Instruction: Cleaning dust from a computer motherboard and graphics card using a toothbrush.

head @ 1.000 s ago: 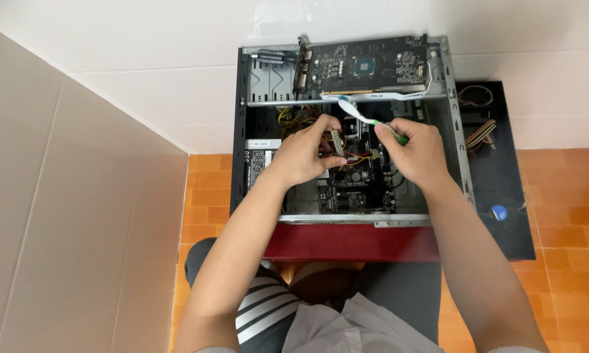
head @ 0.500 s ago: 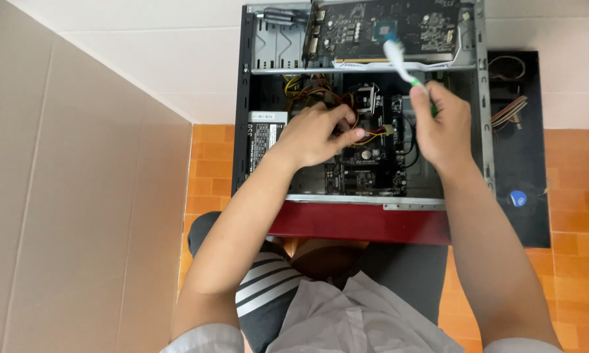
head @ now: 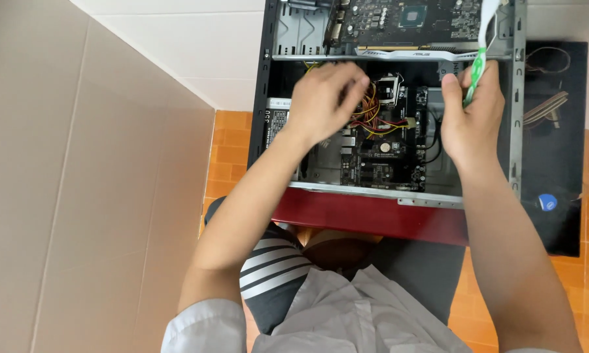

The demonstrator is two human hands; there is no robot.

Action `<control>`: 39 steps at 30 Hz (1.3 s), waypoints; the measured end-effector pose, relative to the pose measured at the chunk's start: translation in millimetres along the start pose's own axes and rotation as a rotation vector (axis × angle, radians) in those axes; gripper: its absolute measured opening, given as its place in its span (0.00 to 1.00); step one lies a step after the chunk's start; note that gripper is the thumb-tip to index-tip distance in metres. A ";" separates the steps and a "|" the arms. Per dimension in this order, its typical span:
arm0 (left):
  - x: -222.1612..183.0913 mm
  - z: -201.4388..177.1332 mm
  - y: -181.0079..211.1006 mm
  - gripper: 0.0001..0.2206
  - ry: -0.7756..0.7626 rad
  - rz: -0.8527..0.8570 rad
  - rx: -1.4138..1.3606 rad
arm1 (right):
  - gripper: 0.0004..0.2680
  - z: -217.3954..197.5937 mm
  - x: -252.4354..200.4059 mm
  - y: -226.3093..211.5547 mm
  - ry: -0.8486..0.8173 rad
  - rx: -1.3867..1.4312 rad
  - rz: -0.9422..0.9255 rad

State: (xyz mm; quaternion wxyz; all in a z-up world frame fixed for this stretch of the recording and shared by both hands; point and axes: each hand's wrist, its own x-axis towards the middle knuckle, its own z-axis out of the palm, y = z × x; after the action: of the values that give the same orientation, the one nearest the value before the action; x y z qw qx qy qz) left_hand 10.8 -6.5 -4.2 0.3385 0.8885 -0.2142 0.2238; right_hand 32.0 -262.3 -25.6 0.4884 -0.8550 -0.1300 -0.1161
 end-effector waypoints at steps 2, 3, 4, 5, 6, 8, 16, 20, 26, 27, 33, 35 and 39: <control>7.8 -1.7 -6.3 0.10 0.084 -0.016 -0.019 | 0.09 0.0 0.6 -2.3 0.024 0.013 -0.026; 11.8 -2.2 -9.3 0.08 0.167 -0.031 -0.040 | 0.08 -0.3 0.9 -3.4 0.048 0.024 -0.051; 19.4 -3.1 -16.4 0.08 0.169 -0.031 -0.042 | 0.08 -0.2 1.2 -2.0 0.048 0.021 -0.051; 27.0 -4.0 -23.6 0.07 0.222 -0.070 0.014 | 0.08 0.1 1.6 -0.6 0.069 0.017 -0.081; 34.8 -4.0 -30.5 0.10 0.276 -0.109 0.067 | 0.08 -0.7 2.2 1.1 0.090 0.011 -0.111; 43.2 -0.5 -50.6 0.10 0.237 -0.265 0.077 | 0.09 0.1 3.2 2.3 0.109 0.006 -0.141; 65.1 32.9 -105.8 0.26 -0.122 -0.611 -0.008 | 0.07 0.4 6.4 0.6 0.114 -0.053 -0.139; 70.7 36.7 -110.9 0.15 -0.141 -0.655 0.050 | 0.11 -0.6 8.4 -2.3 0.177 -0.015 -0.139; 61.8 15.0 -92.1 0.19 -0.012 -0.564 -0.021 | 0.07 -0.7 8.7 -10.4 0.188 0.105 -0.064; 59.1 8.2 -84.0 0.19 0.012 -0.526 -0.060 | 0.06 -1.1 7.6 -13.8 0.181 0.152 -0.037; 33.2 -11.0 -40.1 0.22 0.097 -0.457 -0.217 | 0.11 -0.3 8.1 -8.0 0.167 0.359 -0.100; 24.3 -10.8 -37.7 0.29 0.102 -0.412 -0.243 | 0.11 0.8 7.8 -6.8 0.155 0.370 -0.084; 18.7 -20.9 -22.8 0.36 0.000 -0.472 -0.478 | 0.12 -0.9 7.6 1.0 0.130 0.369 -0.035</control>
State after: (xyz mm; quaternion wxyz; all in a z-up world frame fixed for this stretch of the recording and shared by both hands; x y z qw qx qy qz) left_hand 32.8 19.3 8.4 0.5797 0.8092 -0.0488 0.0827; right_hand 39.4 -262.7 -23.5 0.6422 -0.7393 -0.1321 -0.1535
